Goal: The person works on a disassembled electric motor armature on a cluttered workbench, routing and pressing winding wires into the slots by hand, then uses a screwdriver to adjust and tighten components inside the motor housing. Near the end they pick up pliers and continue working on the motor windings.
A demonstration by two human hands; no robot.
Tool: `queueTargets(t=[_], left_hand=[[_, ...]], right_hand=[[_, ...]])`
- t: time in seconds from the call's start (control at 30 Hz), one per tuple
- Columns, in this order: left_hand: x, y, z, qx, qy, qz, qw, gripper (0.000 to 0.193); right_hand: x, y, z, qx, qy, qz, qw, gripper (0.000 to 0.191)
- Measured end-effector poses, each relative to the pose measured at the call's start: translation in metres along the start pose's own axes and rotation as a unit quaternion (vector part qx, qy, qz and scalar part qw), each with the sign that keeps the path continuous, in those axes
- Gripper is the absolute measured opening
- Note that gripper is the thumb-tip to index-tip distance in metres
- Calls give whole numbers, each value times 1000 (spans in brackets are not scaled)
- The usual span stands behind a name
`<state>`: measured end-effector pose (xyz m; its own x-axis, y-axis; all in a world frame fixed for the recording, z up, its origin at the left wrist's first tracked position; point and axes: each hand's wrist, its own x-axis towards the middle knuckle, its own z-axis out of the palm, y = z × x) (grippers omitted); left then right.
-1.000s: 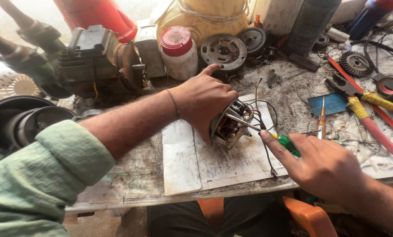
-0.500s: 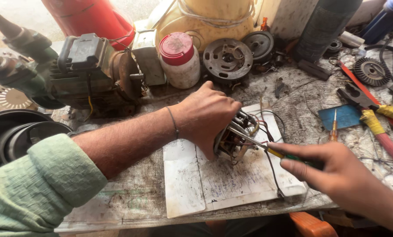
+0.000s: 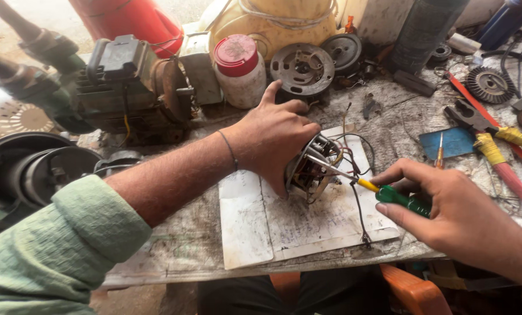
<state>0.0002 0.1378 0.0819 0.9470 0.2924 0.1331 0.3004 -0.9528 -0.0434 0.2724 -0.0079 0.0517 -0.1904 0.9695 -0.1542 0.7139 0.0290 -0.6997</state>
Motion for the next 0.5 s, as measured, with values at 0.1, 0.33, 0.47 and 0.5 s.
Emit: queueTargets(t=[0.1, 0.33, 0.47, 0.5], left_hand=[[-2, -1, 0, -9, -47, -34, 998, 97], [-1, -5, 3, -10, -57, -11, 998, 113], [-1, -5, 5, -19, -34, -1, 999, 105], [-1, -5, 5, -25, -36, -6, 999, 100]], right_hand=[[-1, -16, 1, -24, 4, 81, 996, 36], [-5, -29, 11, -180, -15, 126, 975, 43], [-12, -16, 17, -315, 208, -325, 867, 42], [-14, -12, 19, -372, 220, -342, 835, 45]])
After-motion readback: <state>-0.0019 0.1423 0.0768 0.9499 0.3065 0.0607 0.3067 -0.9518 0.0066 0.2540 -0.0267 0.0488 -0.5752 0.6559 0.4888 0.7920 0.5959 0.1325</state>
